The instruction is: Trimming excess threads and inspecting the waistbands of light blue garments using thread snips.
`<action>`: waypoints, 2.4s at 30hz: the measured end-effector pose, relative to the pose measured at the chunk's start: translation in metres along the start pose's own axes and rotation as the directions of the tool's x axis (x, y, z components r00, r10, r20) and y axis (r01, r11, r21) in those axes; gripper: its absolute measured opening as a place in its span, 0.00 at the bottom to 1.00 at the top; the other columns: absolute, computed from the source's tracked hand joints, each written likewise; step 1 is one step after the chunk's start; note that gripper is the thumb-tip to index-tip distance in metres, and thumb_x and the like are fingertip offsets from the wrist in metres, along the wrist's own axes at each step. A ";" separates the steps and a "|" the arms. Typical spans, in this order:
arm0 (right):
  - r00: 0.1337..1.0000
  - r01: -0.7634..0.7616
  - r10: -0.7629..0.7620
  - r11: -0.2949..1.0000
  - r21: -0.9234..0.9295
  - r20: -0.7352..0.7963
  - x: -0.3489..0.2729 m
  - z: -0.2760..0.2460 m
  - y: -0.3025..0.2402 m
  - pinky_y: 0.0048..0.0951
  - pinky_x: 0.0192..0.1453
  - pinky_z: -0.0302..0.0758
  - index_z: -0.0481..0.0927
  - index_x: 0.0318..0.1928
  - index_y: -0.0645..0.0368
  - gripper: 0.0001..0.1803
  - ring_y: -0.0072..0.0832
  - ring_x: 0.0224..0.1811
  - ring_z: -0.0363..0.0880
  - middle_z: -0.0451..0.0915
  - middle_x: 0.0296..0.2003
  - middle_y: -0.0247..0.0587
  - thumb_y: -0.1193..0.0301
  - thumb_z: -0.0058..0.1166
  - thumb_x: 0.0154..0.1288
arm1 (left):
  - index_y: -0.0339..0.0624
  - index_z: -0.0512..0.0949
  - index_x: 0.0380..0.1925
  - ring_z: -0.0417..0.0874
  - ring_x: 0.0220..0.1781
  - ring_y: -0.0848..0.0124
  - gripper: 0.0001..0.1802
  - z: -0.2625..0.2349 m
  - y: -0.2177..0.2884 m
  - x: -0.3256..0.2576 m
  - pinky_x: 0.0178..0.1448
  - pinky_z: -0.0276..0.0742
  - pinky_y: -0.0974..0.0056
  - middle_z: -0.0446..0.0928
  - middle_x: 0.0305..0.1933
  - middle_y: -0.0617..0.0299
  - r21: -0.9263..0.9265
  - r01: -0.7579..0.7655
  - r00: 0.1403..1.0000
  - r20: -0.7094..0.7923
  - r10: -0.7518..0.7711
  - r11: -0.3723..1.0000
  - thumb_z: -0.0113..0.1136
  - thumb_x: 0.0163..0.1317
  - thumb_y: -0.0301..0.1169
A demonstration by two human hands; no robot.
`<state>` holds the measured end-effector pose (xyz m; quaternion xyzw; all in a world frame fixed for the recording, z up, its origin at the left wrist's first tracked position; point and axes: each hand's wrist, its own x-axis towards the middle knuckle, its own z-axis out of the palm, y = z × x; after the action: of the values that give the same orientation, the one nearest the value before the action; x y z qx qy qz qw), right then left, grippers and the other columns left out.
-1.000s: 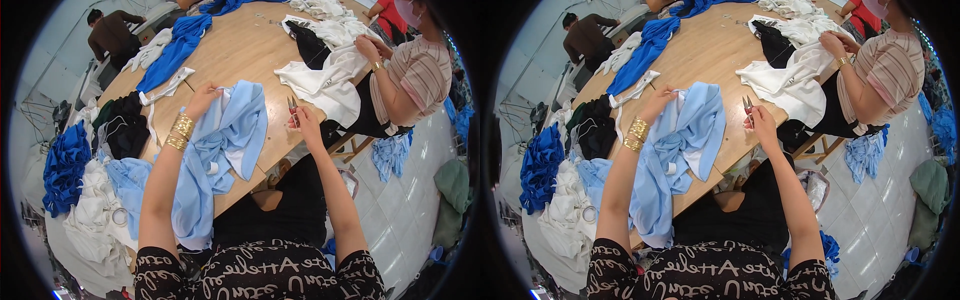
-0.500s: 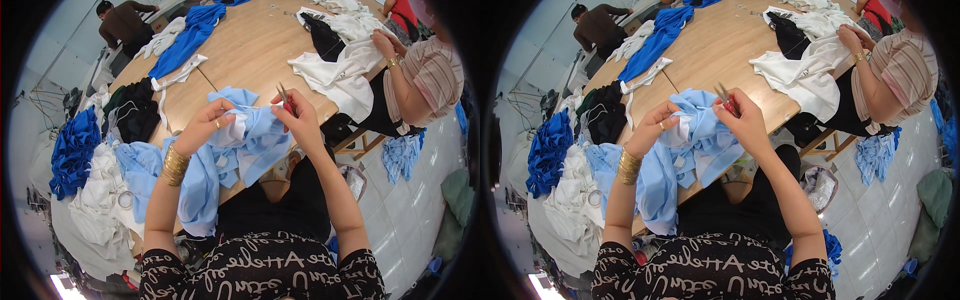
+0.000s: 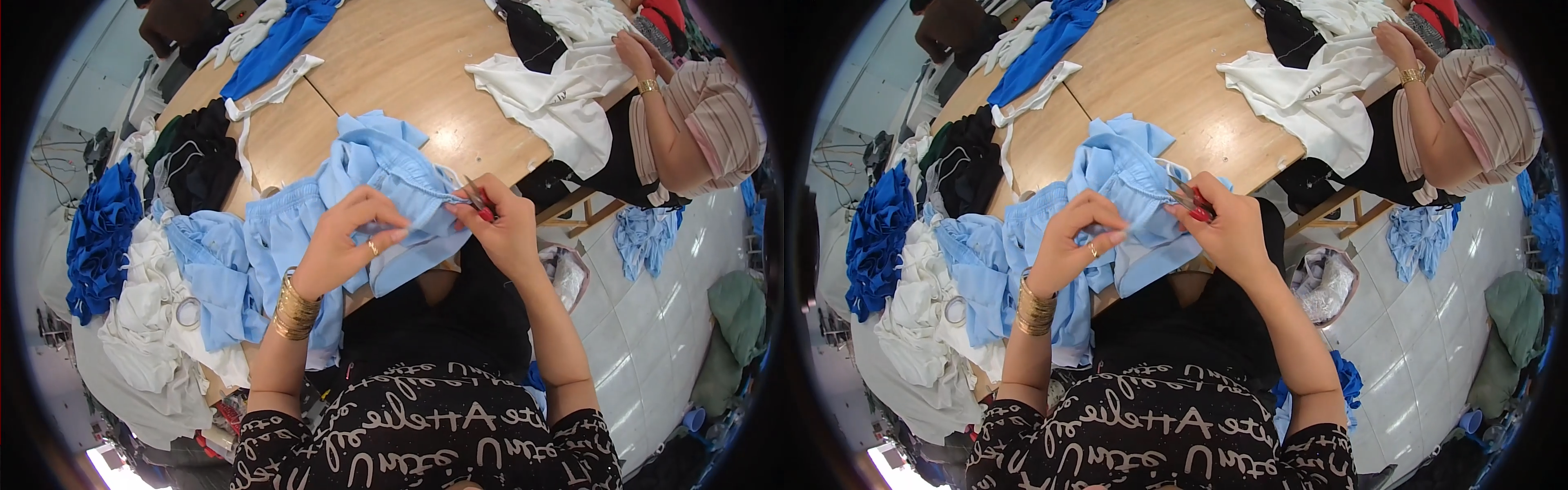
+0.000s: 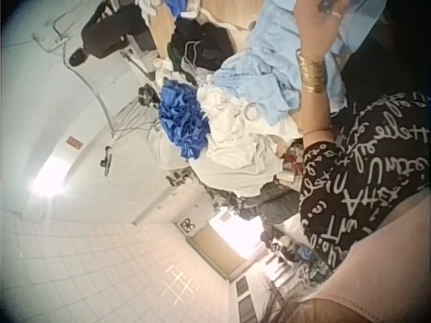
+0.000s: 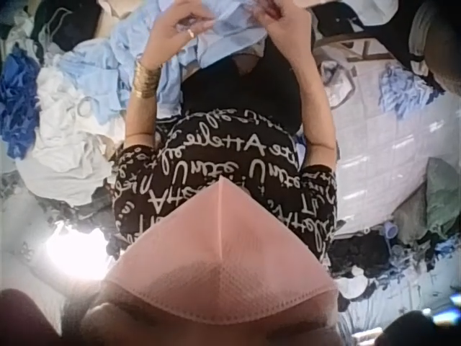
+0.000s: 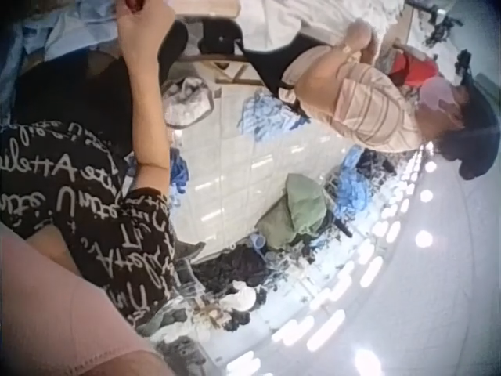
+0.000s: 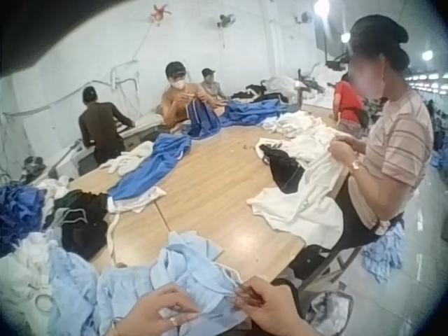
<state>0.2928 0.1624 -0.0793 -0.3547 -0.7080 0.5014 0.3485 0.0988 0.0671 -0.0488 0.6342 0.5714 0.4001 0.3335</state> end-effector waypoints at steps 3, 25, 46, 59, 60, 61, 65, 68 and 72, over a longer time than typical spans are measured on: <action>0.980 0.157 -0.166 0.984 -0.083 -0.108 -0.006 -0.003 0.012 0.19 0.22 0.65 0.75 0.31 0.61 0.10 0.21 0.16 0.70 0.71 0.16 0.36 0.76 0.63 0.49 | 0.40 0.78 0.34 0.75 0.35 0.76 0.06 0.005 0.003 0.001 0.40 0.70 0.72 0.73 0.35 0.64 -0.076 0.027 0.992 0.126 -0.018 0.997 0.59 0.55 0.26; 0.963 0.075 0.029 0.926 0.371 -0.267 -0.006 -0.003 -0.014 0.11 0.24 0.58 0.75 0.41 0.60 0.14 0.07 0.21 0.61 0.77 0.31 0.30 0.80 0.59 0.51 | 0.34 0.76 0.42 0.73 0.39 0.82 0.16 -0.005 0.027 0.059 0.46 0.70 0.74 0.77 0.38 0.67 -0.337 0.348 0.921 0.296 -0.253 0.875 0.57 0.59 0.36; 0.999 -0.017 -0.015 0.786 0.619 0.047 -0.020 0.022 -0.039 0.10 0.23 0.54 0.66 0.55 0.65 0.26 0.06 0.22 0.57 0.69 0.28 0.26 0.78 0.58 0.54 | 0.38 0.72 0.46 0.78 0.33 0.77 0.15 0.012 -0.007 0.063 0.39 0.74 0.72 0.77 0.33 0.65 -0.840 0.447 0.855 0.301 -0.421 0.307 0.50 0.63 0.35; 0.972 0.059 -0.141 0.919 0.390 0.186 -0.007 0.047 -0.069 0.27 0.30 0.73 0.40 0.65 0.69 0.46 0.34 0.24 0.77 0.76 0.24 0.47 0.73 0.57 0.54 | 0.41 0.62 0.59 0.77 0.37 0.72 0.23 0.032 -0.001 0.044 0.46 0.76 0.67 0.75 0.43 0.62 -0.883 0.263 0.829 0.000 -0.559 0.389 0.41 0.66 0.37; 0.970 0.098 -0.172 0.925 0.368 0.173 -0.006 0.048 -0.069 0.27 0.29 0.72 0.39 0.65 0.69 0.46 0.34 0.23 0.77 0.76 0.23 0.46 0.73 0.56 0.55 | 0.41 0.62 0.59 0.77 0.37 0.72 0.23 0.032 -0.002 0.044 0.46 0.75 0.68 0.74 0.43 0.62 -0.880 0.263 0.830 -0.002 -0.558 0.394 0.41 0.66 0.37; 0.970 0.099 -0.173 0.925 0.368 0.173 -0.005 0.048 -0.070 0.27 0.29 0.72 0.39 0.65 0.69 0.46 0.34 0.23 0.77 0.76 0.23 0.46 0.73 0.56 0.55 | 0.40 0.62 0.59 0.77 0.37 0.72 0.23 0.032 -0.005 0.044 0.46 0.75 0.68 0.74 0.44 0.62 -0.879 0.262 0.831 -0.005 -0.556 0.399 0.41 0.66 0.37; 0.973 0.070 -0.149 0.918 0.391 0.175 -0.005 0.047 -0.070 0.27 0.29 0.72 0.39 0.65 0.69 0.46 0.35 0.23 0.77 0.76 0.23 0.47 0.73 0.56 0.55 | 0.40 0.63 0.59 0.77 0.38 0.72 0.23 0.032 -0.013 0.045 0.47 0.75 0.68 0.74 0.44 0.62 -0.872 0.259 0.836 -0.013 -0.548 0.415 0.41 0.66 0.38; 0.976 0.049 -0.131 0.913 0.406 0.176 -0.007 0.044 -0.071 0.26 0.29 0.72 0.40 0.65 0.68 0.45 0.32 0.23 0.77 0.77 0.24 0.47 0.73 0.56 0.55 | 0.40 0.63 0.59 0.77 0.39 0.72 0.23 0.033 -0.018 0.045 0.47 0.74 0.68 0.74 0.44 0.62 -0.868 0.255 0.839 -0.020 -0.543 0.426 0.41 0.66 0.38; 0.982 0.050 -0.123 0.901 0.431 0.143 -0.015 0.036 -0.066 0.19 0.32 0.70 0.45 0.65 0.67 0.43 0.19 0.28 0.74 0.78 0.30 0.43 0.73 0.57 0.57 | 0.40 0.63 0.58 0.76 0.40 0.73 0.23 0.031 -0.018 0.045 0.48 0.74 0.69 0.74 0.45 0.62 -0.865 0.233 0.846 -0.045 -0.531 0.444 0.42 0.66 0.38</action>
<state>0.2597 0.1170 -0.0277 -0.1952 -0.6231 0.6556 0.3792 0.1188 0.1150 -0.0730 0.1778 0.4843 0.6289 0.5816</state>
